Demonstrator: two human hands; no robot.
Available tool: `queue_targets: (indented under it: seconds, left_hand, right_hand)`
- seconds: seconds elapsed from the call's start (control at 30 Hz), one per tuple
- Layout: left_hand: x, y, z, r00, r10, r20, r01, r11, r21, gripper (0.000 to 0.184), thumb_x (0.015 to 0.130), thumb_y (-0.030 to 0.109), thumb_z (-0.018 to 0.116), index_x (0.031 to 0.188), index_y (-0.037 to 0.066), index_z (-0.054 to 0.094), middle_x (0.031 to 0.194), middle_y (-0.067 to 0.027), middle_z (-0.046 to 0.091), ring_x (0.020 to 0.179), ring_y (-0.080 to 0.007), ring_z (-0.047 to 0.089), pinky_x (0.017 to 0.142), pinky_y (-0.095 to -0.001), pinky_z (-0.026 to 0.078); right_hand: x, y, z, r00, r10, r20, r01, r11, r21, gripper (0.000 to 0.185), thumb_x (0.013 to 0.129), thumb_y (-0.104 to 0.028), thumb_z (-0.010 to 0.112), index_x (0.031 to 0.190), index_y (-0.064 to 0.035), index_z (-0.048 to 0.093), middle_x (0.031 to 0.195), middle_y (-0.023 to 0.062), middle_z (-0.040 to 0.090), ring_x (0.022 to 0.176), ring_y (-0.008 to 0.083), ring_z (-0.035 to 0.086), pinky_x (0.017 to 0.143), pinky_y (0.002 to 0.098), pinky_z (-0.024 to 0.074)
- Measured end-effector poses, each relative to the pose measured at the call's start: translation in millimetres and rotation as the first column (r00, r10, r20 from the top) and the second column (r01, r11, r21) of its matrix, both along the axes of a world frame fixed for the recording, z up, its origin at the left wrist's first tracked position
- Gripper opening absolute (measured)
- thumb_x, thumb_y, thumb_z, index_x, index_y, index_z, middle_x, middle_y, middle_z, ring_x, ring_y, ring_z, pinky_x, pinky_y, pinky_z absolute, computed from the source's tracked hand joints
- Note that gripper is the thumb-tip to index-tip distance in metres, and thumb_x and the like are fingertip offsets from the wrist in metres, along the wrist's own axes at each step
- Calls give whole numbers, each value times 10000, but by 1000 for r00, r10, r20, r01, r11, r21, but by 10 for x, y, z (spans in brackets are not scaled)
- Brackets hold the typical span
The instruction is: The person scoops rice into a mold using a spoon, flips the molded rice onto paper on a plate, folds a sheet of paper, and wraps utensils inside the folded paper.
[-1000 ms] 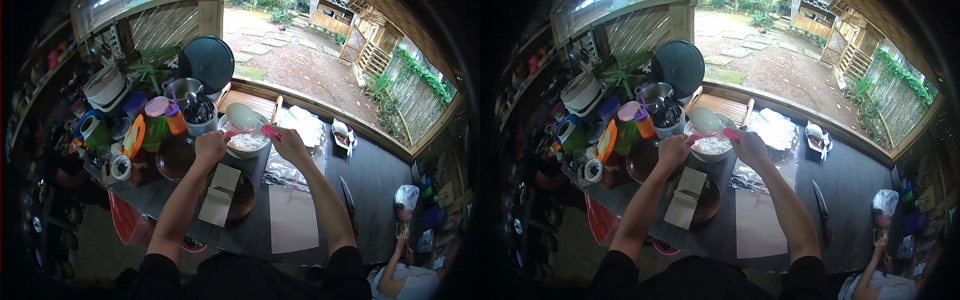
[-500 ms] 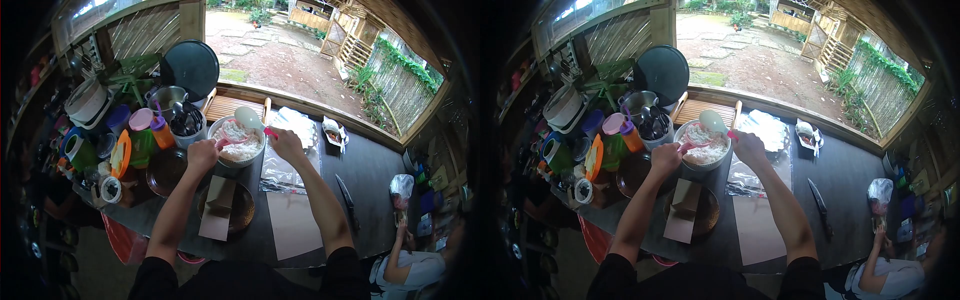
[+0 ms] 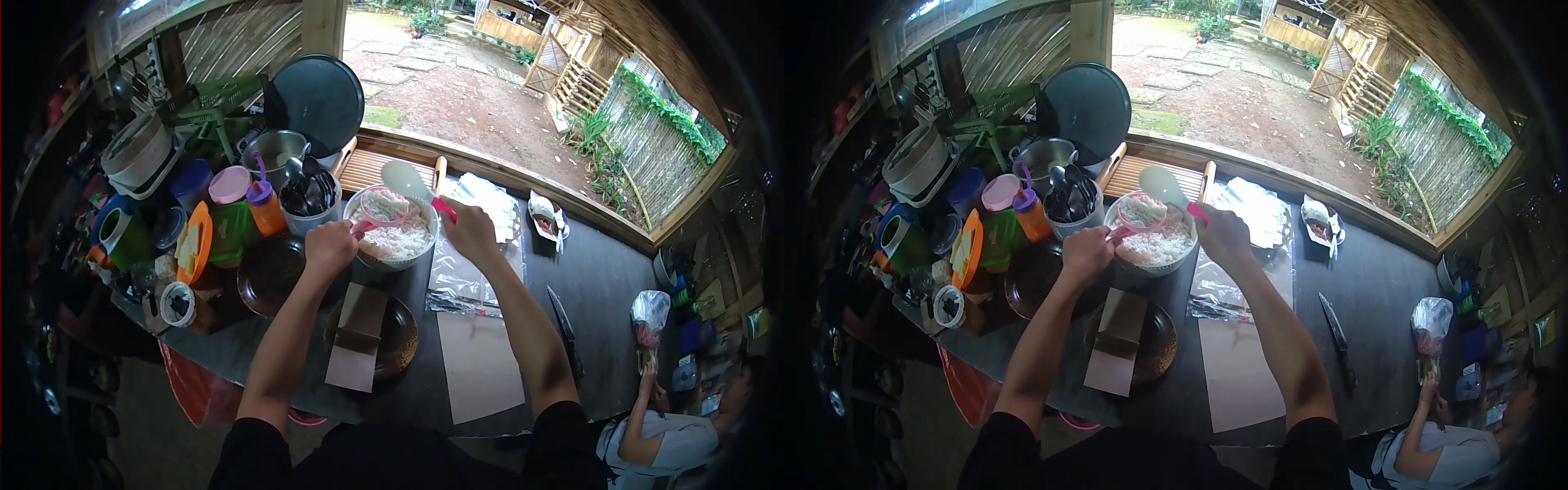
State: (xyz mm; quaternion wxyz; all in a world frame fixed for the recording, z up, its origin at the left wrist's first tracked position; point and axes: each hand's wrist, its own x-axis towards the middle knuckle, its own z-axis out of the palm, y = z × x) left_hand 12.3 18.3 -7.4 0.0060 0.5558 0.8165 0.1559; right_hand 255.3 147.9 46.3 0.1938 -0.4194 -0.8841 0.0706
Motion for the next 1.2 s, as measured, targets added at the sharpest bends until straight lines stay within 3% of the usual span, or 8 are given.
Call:
queue_targets:
  seconds: [0.17, 0.27, 0.37, 0.53, 0.77, 0.93, 1.07, 1.2]
  left_hand:
    - [-37, -55, 31, 999, 24, 47, -26, 998, 53, 281, 922, 349, 625, 970, 97, 738, 918, -171, 743, 883, -360, 730, 781, -491, 572]
    - [-66, -75, 8, 998, 46, 53, -49, 997, 60, 267, 918, 340, 630, 974, 103, 738, 907, -172, 741, 883, -363, 728, 780, -498, 569]
    - [-95, -99, -22, 998, 56, 24, -58, 996, 61, 258, 917, 335, 633, 965, 103, 736, 892, -173, 739, 876, -365, 727, 778, -504, 567]
    - [-103, -155, -42, 997, 59, 57, -63, 995, 74, 274, 921, 348, 630, 959, 96, 730, 896, -176, 738, 879, -368, 725, 779, -507, 565]
    - [-116, -202, -68, 996, 68, 66, -72, 996, 62, 306, 938, 389, 619, 984, 108, 734, 921, -175, 740, 892, -371, 723, 791, -502, 564]
    - [-130, -184, -80, 995, 64, 70, -68, 996, 54, 317, 939, 402, 616, 984, 112, 735, 922, -174, 741, 892, -371, 723, 792, -498, 564]
    - [-126, -130, -93, 995, 62, 72, -66, 996, 53, 324, 937, 412, 616, 970, 113, 736, 910, -170, 740, 876, -372, 723, 781, -503, 563]
    - [-154, -135, -110, 995, 54, 83, -60, 996, 68, 326, 935, 415, 617, 954, 112, 736, 893, -170, 738, 865, -374, 721, 773, -507, 562]
  right_hand:
    - [68, -23, 32, 994, -93, -52, 93, 996, 2, 378, 953, -264, 560, 1314, -183, 642, 897, 218, 729, 845, 399, 722, 783, 501, 576]
    - [59, -9, -56, 986, -149, 74, 145, 988, 58, 393, 949, -225, 549, 1323, -130, 623, 909, 224, 726, 839, 395, 728, 765, 505, 580]
    - [4, 25, -263, 935, -94, 342, 22, 978, 209, 378, 961, -139, 507, 1324, -67, 580, 855, 157, 724, 788, 335, 743, 667, 459, 592]
    - [-182, -148, -451, 919, -78, 387, -79, 924, 373, 294, 949, -106, 517, 1210, -27, 626, 857, 131, 734, 749, 284, 753, 619, 395, 592]
    - [-233, -209, -326, 913, 33, 407, -112, 979, 172, 240, 947, -95, 504, 1131, -5, 630, 876, 172, 734, 828, 327, 748, 685, 430, 594]
    - [-142, -256, -114, 928, 91, 362, -82, 996, -41, 198, 899, -107, 558, 1008, -57, 716, 911, 226, 715, 929, 385, 714, 800, 482, 569]
    - [-129, -242, -169, 928, 108, 357, -106, 994, -26, 195, 866, -126, 591, 978, -77, 743, 955, 225, 716, 936, 381, 713, 817, 483, 565]
    - [-112, -38, -154, 942, 90, 324, -23, 978, -206, 219, 878, -162, 601, 1012, -73, 749, 1024, 204, 719, 973, 362, 705, 844, 469, 557]
